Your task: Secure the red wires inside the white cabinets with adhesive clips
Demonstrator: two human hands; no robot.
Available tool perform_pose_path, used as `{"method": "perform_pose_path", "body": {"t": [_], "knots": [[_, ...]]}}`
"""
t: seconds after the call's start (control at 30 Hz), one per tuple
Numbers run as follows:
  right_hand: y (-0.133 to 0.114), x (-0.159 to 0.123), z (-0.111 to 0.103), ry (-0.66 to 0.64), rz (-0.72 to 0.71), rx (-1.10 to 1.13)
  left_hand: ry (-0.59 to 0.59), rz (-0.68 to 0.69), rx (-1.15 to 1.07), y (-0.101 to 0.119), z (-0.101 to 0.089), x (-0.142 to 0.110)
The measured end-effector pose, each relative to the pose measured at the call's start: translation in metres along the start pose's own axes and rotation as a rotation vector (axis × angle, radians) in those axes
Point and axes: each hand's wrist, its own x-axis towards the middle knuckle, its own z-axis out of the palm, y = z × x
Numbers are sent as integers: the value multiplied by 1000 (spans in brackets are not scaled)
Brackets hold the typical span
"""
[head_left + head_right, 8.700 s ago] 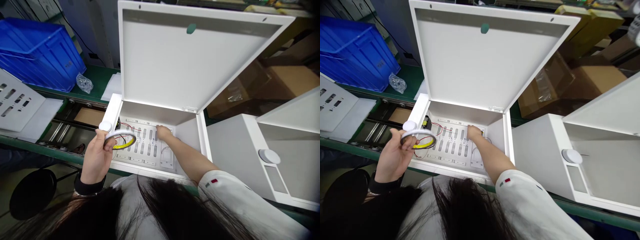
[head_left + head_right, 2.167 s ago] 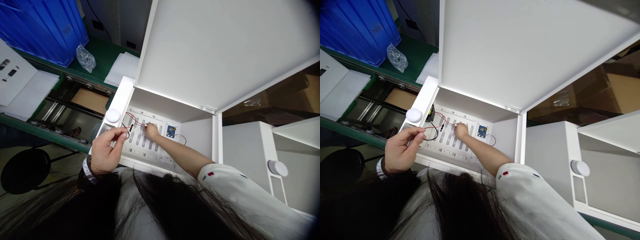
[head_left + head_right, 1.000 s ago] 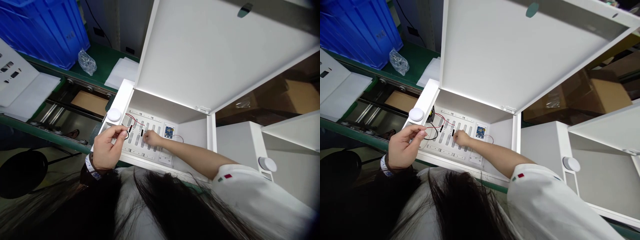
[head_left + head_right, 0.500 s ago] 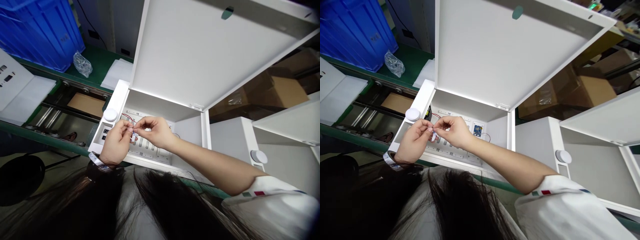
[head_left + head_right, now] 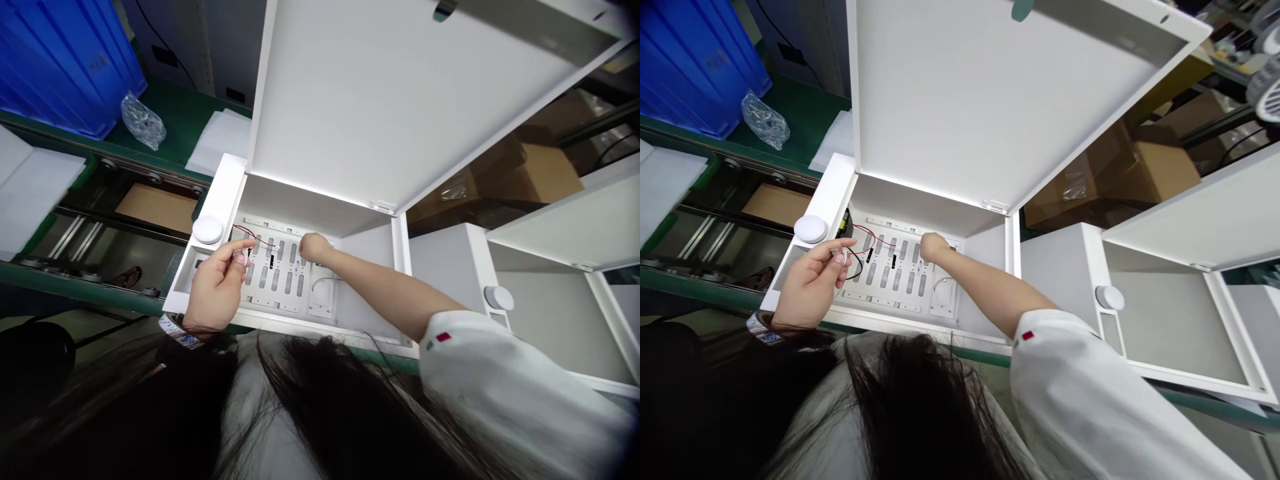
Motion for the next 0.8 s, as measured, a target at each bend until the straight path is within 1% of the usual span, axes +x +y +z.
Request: {"method": "perform_pose_path", "body": {"t": [0.07, 0.17, 0.23, 0.33, 0.5, 0.8], "knots": [[13, 13, 23, -25, 32, 1, -7, -22, -42, -1, -1, 2], [27, 16, 48, -28, 44, 38, -6, -51, -70, 0, -2, 2], [31, 14, 60, -5, 44, 60, -1, -58, -70, 0, -1, 2], [32, 10, 72, 35, 31, 88, -3, -40, -44, 1, 0, 1], [28, 7, 81, 75, 57, 106, 9, -1, -14, 1, 1, 1], [27, 8, 79, 61, 34, 117, 14, 12, 18, 1, 1, 1]]}}
